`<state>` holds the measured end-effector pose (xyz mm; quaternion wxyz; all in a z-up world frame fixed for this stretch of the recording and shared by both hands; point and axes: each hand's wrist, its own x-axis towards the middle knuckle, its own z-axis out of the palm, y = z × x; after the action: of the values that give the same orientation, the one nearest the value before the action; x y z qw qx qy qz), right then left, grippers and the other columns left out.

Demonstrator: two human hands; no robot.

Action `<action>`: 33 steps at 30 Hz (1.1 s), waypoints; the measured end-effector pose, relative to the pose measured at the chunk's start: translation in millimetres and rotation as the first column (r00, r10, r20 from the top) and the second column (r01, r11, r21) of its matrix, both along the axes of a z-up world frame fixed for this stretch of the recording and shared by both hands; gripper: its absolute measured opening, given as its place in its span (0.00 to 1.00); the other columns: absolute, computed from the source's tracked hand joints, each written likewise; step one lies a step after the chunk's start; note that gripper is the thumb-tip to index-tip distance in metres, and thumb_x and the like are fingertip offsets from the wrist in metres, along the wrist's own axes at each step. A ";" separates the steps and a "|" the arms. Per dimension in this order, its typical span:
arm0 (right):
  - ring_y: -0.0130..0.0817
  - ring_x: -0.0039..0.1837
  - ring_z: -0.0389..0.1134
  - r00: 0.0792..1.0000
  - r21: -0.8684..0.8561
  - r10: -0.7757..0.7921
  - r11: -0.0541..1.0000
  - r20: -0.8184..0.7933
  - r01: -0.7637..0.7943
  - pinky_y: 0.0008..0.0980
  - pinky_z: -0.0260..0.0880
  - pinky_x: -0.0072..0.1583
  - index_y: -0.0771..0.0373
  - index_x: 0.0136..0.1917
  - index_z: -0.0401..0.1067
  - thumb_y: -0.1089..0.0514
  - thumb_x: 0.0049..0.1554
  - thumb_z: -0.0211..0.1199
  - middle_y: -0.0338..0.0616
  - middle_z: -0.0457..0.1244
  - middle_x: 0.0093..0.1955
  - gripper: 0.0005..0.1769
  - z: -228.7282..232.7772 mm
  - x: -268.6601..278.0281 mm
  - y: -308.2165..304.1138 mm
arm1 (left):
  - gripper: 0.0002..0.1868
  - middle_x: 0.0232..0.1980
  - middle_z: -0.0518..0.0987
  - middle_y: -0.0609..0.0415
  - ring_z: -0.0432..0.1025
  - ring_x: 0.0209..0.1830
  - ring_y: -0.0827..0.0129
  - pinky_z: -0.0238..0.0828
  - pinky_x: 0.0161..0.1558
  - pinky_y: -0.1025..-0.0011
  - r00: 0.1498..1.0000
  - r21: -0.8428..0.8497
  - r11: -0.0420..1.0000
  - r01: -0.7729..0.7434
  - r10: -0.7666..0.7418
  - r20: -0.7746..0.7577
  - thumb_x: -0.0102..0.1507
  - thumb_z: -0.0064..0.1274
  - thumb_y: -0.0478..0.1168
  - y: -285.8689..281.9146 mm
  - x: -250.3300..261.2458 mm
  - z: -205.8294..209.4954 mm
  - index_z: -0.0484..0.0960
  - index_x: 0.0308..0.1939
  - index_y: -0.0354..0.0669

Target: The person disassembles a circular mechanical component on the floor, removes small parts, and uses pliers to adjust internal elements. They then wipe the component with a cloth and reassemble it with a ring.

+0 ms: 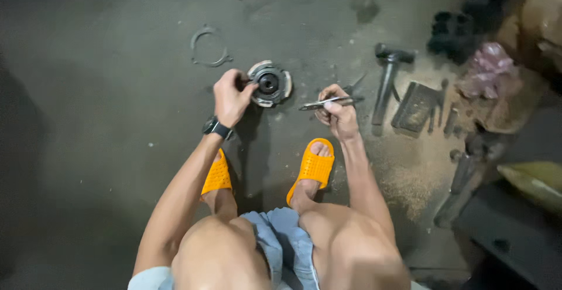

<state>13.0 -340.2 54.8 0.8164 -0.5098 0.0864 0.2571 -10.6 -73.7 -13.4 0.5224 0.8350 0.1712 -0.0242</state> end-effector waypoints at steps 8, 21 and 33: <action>0.33 0.29 0.65 0.629 -0.660 0.333 0.637 0.702 0.398 0.27 0.64 0.35 0.64 0.44 0.79 0.58 0.61 0.52 0.44 0.67 0.31 0.15 38.1 8.1 58.8 | 0.15 0.26 0.73 0.52 0.74 0.28 0.53 0.70 0.33 0.62 0.999 -0.075 0.996 -0.054 0.054 -0.004 0.49 0.67 0.40 3.7 -0.8 -2.3 0.75 0.30 0.44; 0.39 0.29 0.61 0.456 -0.549 0.349 0.710 0.819 0.442 0.34 0.63 0.34 0.66 0.39 0.75 0.51 0.61 0.51 0.47 0.64 0.31 0.20 13.3 -16.7 52.8 | 0.15 0.23 0.74 0.54 0.74 0.27 0.57 0.71 0.33 0.65 0.994 -0.096 0.995 -0.040 0.030 -0.103 0.48 0.67 0.42 6.7 3.5 -0.7 0.76 0.28 0.44; 0.24 0.32 0.61 0.955 -0.852 0.245 0.523 0.166 0.013 0.26 0.62 0.34 0.68 0.48 0.65 0.65 0.64 0.50 0.41 0.59 0.35 0.04 34.7 26.7 79.0 | 0.18 0.28 0.71 0.50 0.74 0.30 0.50 0.71 0.34 0.59 1.000 -0.053 0.998 0.018 -0.018 -0.006 0.51 0.68 0.44 4.5 0.1 9.1 0.73 0.32 0.42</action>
<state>39.7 -261.3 89.5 0.4519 -0.8746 0.0554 0.1666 -10.5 -69.2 -4.3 0.5436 0.8222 0.1648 -0.0361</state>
